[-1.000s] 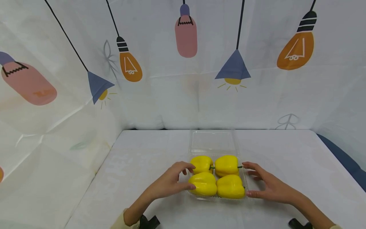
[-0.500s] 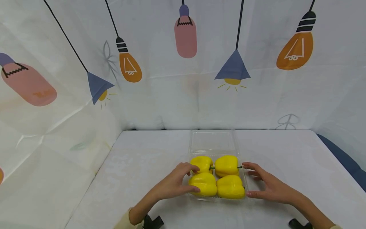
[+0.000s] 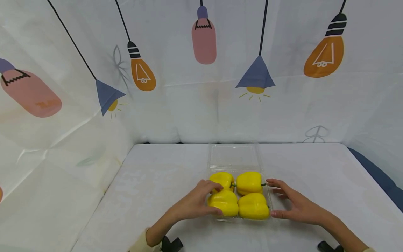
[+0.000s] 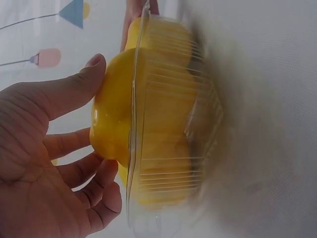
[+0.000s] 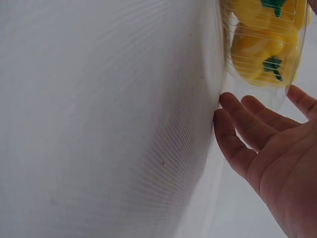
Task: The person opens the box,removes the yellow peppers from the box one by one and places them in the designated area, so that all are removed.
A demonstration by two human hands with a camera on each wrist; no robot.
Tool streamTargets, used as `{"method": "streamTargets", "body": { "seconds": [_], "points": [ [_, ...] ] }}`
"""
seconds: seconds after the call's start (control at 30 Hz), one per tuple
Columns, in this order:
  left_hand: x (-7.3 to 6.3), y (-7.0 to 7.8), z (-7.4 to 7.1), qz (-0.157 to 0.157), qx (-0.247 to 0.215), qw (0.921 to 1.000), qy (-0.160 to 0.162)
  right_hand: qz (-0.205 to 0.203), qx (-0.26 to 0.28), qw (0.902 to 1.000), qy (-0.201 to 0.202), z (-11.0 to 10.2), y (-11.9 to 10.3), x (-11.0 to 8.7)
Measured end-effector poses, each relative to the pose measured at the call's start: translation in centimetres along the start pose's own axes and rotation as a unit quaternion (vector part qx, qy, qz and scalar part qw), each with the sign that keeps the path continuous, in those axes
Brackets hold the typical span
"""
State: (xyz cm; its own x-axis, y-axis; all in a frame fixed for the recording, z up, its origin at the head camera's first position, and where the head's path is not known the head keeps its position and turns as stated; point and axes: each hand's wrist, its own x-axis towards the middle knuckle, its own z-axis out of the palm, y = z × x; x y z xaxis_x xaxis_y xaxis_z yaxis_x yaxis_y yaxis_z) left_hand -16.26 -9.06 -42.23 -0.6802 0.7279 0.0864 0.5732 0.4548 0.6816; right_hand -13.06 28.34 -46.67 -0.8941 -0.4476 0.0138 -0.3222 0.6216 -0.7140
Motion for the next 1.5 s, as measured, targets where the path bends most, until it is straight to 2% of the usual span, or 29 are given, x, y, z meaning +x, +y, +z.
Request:
{"method": "streamTargets", "body": {
  "seconds": [0.3, 0.53, 0.67, 0.9, 1.3, 1.5],
  "points": [
    [0.18, 0.14, 0.24, 0.007, 0.030, 0.9994, -0.014, 0.001, 0.001, 1.0000, 0.000, 0.03, -0.05, 0.05],
    [0.38, 0.32, 0.41, 0.001, 0.069, 0.9973, -0.023, -0.001, -0.004, 1.0000, 0.003, -0.03, -0.07, 0.06],
    [0.47, 0.35, 0.54, 0.012, 0.087, 0.9959, -0.020, -0.001, -0.005, 1.0000, 0.004, -0.02, -0.06, 0.10],
    [0.57, 0.28, 0.78, 0.023, 0.090, 0.9957, -0.010, 0.001, -0.001, 1.0000, 0.002, 0.02, 0.02, 0.15],
    [0.85, 0.53, 0.98, -0.014, 0.101, 0.9948, 0.003, 0.008, -0.001, 1.0000, 0.001, -0.02, -0.13, 0.07],
    [0.81, 0.31, 1.02, -0.007, 0.096, 0.9952, 0.015, 0.006, -0.001, 1.0000, 0.002, -0.04, -0.16, 0.05]
  ]
}}
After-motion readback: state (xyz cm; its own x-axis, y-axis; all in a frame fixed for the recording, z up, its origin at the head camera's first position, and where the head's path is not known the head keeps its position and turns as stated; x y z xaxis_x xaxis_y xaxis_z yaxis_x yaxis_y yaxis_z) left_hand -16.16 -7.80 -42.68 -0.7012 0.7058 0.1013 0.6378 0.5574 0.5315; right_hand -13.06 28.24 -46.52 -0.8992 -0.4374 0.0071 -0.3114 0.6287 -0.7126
